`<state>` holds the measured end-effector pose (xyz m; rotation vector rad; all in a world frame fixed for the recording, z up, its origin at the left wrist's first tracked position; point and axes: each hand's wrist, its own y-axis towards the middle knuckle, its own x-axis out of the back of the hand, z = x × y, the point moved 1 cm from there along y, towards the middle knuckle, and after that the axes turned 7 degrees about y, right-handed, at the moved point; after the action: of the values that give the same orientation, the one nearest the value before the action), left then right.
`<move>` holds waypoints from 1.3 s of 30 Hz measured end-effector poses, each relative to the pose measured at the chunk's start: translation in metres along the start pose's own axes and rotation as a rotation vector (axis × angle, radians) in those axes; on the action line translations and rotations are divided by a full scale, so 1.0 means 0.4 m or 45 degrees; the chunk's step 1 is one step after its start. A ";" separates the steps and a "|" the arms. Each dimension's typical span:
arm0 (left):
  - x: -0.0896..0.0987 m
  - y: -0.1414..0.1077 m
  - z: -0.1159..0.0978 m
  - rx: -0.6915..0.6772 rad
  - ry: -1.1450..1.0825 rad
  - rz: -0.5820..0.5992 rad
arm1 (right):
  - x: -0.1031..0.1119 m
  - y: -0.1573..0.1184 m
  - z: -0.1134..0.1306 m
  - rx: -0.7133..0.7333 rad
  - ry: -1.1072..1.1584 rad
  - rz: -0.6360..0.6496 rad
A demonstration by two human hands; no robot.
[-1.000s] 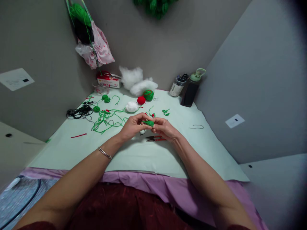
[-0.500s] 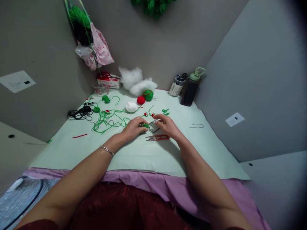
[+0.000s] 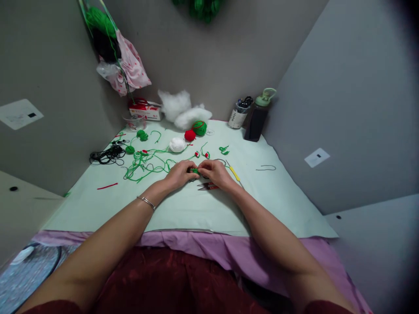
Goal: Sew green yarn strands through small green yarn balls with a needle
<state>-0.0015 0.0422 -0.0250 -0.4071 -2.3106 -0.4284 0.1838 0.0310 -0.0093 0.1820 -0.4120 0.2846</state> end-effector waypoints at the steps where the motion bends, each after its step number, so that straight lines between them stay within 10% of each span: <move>1: 0.001 -0.001 -0.001 -0.006 0.014 -0.004 | -0.002 0.000 0.002 0.002 -0.027 -0.013; 11: 0.027 -0.019 -0.041 -0.133 -0.116 -0.207 | 0.022 0.014 0.061 0.260 0.226 -0.324; 15: 0.050 -0.023 -0.062 0.005 -0.513 -0.086 | 0.139 0.022 0.062 0.250 0.789 -0.584; 19: 0.080 -0.022 -0.069 0.100 -0.978 0.118 | 0.305 -0.006 0.013 0.217 0.933 -0.508; 26: 0.140 -0.017 -0.042 0.195 -1.315 -0.124 | 0.478 -0.047 -0.080 0.247 0.892 -0.612; 32: 0.112 -0.022 -0.064 0.208 -1.176 -0.060 | 0.315 0.010 -0.044 0.113 0.947 -0.486; 39: 0.082 -0.029 -0.081 0.123 -1.090 0.128 | 0.031 -0.011 0.077 -0.050 0.633 0.093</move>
<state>-0.0086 0.0234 0.0181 -0.7643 -3.0929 -0.0811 0.1847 0.0228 0.0230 0.0533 0.0684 0.3805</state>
